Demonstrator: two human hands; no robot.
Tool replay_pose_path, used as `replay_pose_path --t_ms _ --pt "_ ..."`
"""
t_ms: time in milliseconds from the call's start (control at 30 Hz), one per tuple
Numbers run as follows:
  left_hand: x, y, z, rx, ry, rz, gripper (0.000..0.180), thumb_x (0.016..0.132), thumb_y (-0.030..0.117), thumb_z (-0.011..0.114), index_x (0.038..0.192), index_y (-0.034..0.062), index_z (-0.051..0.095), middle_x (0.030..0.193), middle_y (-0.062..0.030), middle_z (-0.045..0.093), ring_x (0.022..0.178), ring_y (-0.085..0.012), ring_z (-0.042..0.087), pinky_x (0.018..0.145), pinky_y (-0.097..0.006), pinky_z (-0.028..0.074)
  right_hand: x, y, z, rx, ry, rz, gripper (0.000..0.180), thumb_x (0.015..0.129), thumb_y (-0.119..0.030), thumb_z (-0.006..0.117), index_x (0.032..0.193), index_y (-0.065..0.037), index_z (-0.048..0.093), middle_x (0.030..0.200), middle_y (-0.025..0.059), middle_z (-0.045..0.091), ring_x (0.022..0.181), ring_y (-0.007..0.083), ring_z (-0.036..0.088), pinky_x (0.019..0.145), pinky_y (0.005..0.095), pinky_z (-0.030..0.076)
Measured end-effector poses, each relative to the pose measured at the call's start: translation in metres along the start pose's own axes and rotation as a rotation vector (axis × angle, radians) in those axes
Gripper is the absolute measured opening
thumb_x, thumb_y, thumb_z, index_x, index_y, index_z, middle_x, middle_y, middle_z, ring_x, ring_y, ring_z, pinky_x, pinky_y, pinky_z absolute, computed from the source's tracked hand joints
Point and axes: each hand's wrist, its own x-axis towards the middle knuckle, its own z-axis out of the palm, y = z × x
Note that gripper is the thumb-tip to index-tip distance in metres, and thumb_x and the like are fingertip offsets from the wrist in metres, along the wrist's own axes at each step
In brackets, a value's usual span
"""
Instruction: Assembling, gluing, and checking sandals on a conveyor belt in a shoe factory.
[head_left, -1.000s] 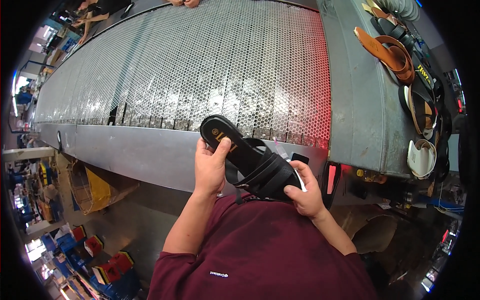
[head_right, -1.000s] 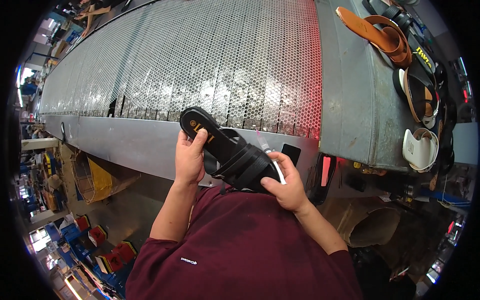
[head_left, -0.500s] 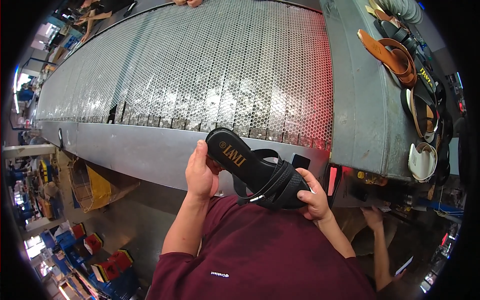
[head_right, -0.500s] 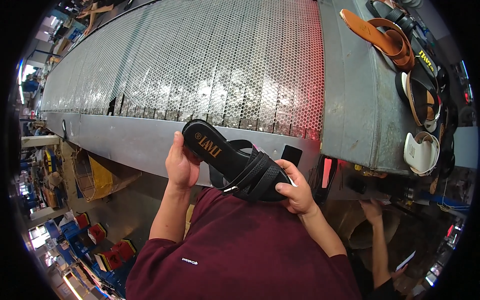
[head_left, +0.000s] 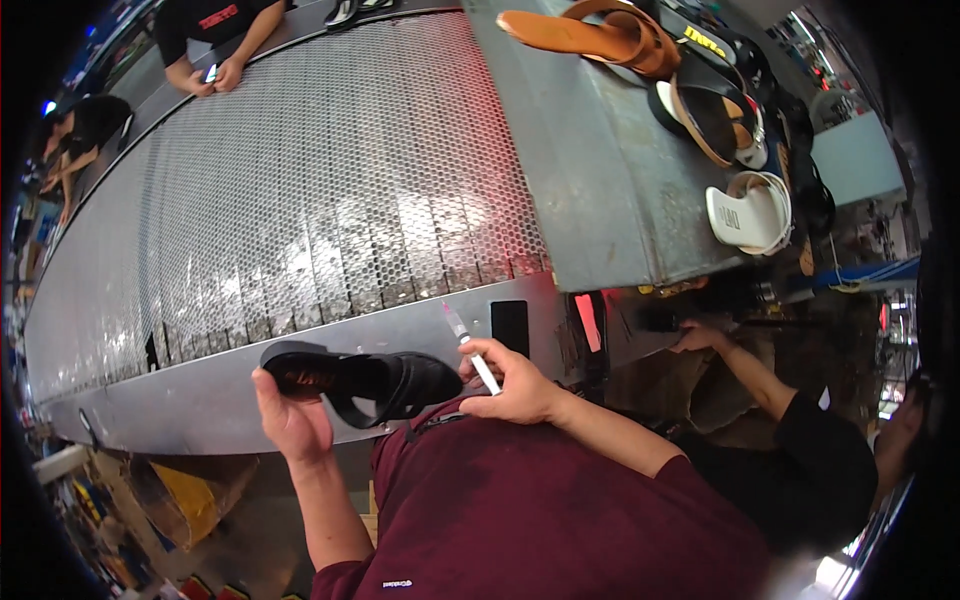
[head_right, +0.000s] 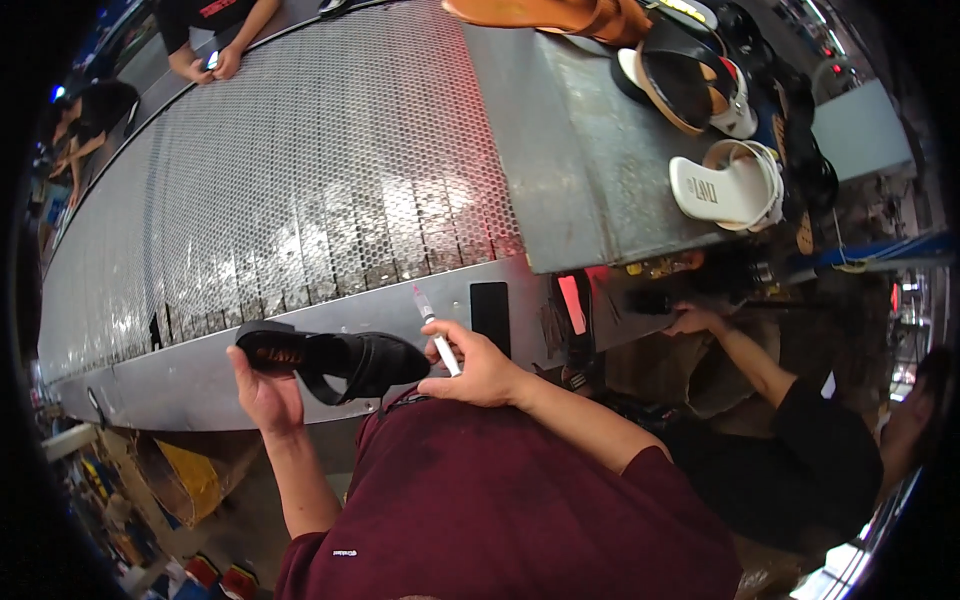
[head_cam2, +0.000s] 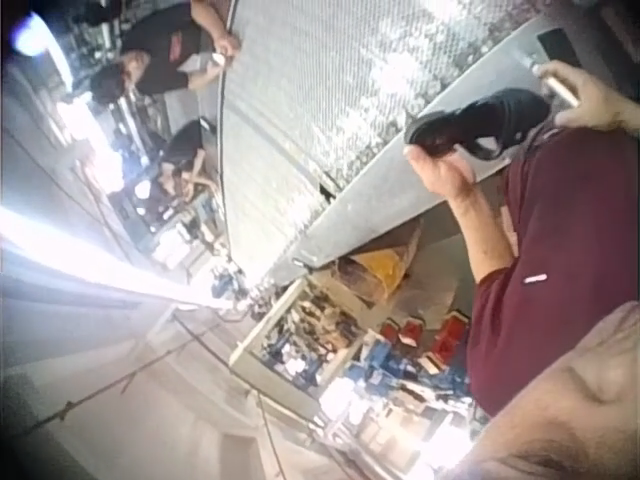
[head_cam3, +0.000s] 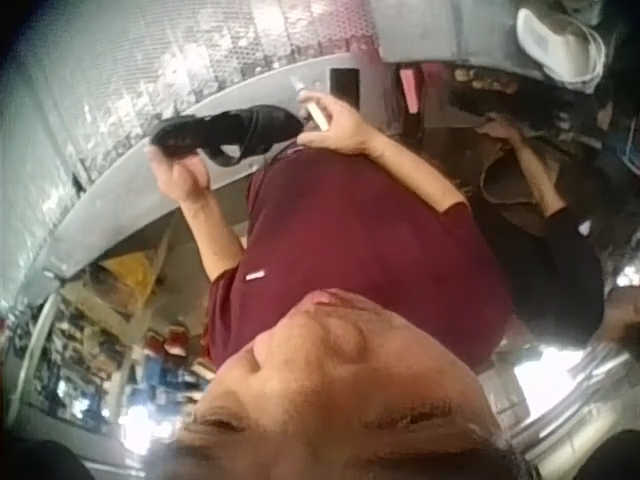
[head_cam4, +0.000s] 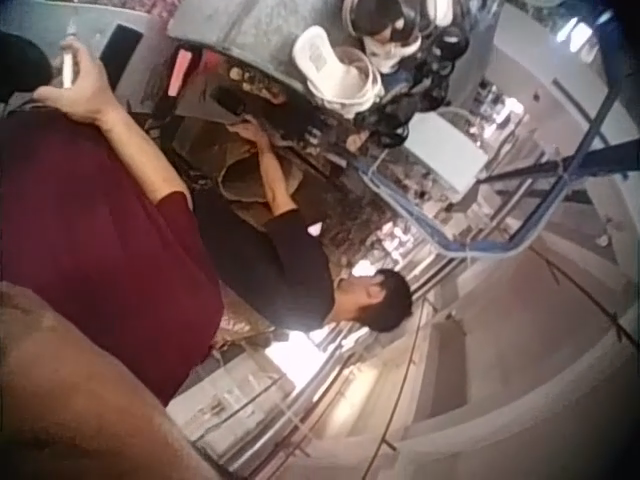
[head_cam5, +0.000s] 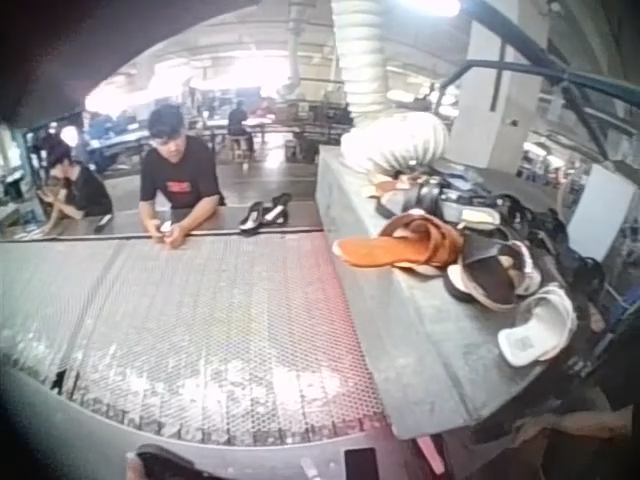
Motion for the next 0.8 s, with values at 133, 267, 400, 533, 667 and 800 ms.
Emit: replay_pose_path --t_ms 133,267,400,533,667,800 --pt "-0.004 -0.002 -0.005 0.179 -0.065 0.071 0.044 0.098 0.041 0.045 0.114 0.0011 0.055 0.104 -0.0122 0.064 0.095 -0.0242 0.062 0.087 -0.039 0.048 -0.007 0.011 -0.012 -0.171 0.032 -0.155 0.071 0.069 -0.022 0.083 0.127 -0.005 0.045 0.099 0.0074 0.057 0.092 0.0173 0.058 0.085 0.0312 0.047" --pt "-0.017 -0.029 -0.011 0.334 -0.042 0.068 0.035 0.095 0.027 0.056 0.117 -0.0003 0.049 0.101 -0.0128 0.064 0.091 -0.0219 0.064 0.085 -0.035 0.051 -0.013 0.011 -0.019 -0.09 -0.026 -0.201 0.067 0.071 -0.02 0.082 0.126 -0.004 0.046 0.099 0.0066 0.058 0.092 0.0156 0.058 0.085 0.0302 0.047" --pt "-0.026 -0.057 0.003 0.435 -0.1 -0.074 0.03 0.094 0.024 0.06 0.11 -0.0006 0.055 0.1 -0.0078 0.064 0.09 -0.0147 0.06 0.084 -0.029 0.048 -0.022 0.007 -0.023 0.112 -0.075 -0.165 0.063 0.072 -0.011 0.08 0.126 -0.005 0.046 0.101 0.0043 0.058 0.093 0.0112 0.057 0.086 0.028 0.047" --pt "-0.037 -0.073 0.015 0.407 -0.13 -0.254 0.031 0.092 0.024 0.063 0.11 -0.0004 0.058 0.098 -0.005 0.064 0.088 -0.0104 0.059 0.08 -0.025 0.048 -0.025 -0.009 -0.029 0.307 -0.226 -0.201 0.062 0.074 -0.008 0.078 0.127 -0.004 0.046 0.1 0.0052 0.057 0.099 0.0143 0.058 0.092 0.0315 0.046" --pt "-0.036 -0.082 0.016 0.362 -0.114 -0.312 0.032 0.093 0.027 0.062 0.108 -0.0008 0.058 0.096 -0.0048 0.065 0.086 -0.0098 0.059 0.079 -0.025 0.048 -0.025 -0.024 -0.033 0.431 -0.33 -0.198 0.061 0.075 -0.019 0.079 0.125 -0.002 0.048 0.097 0.0063 0.058 0.096 0.0163 0.058 0.091 0.0331 0.046" --pt "-0.037 -0.088 0.016 0.258 -0.078 -0.367 0.029 0.094 0.026 0.06 0.105 -0.0008 0.058 0.094 -0.0058 0.065 0.084 -0.0102 0.06 0.078 -0.025 0.049 -0.027 -0.026 -0.039 0.531 -0.413 -0.157 0.06 0.074 -0.022 0.079 0.123 -0.001 0.049 0.094 0.0066 0.059 0.094 0.0172 0.059 0.088 0.0326 0.046"
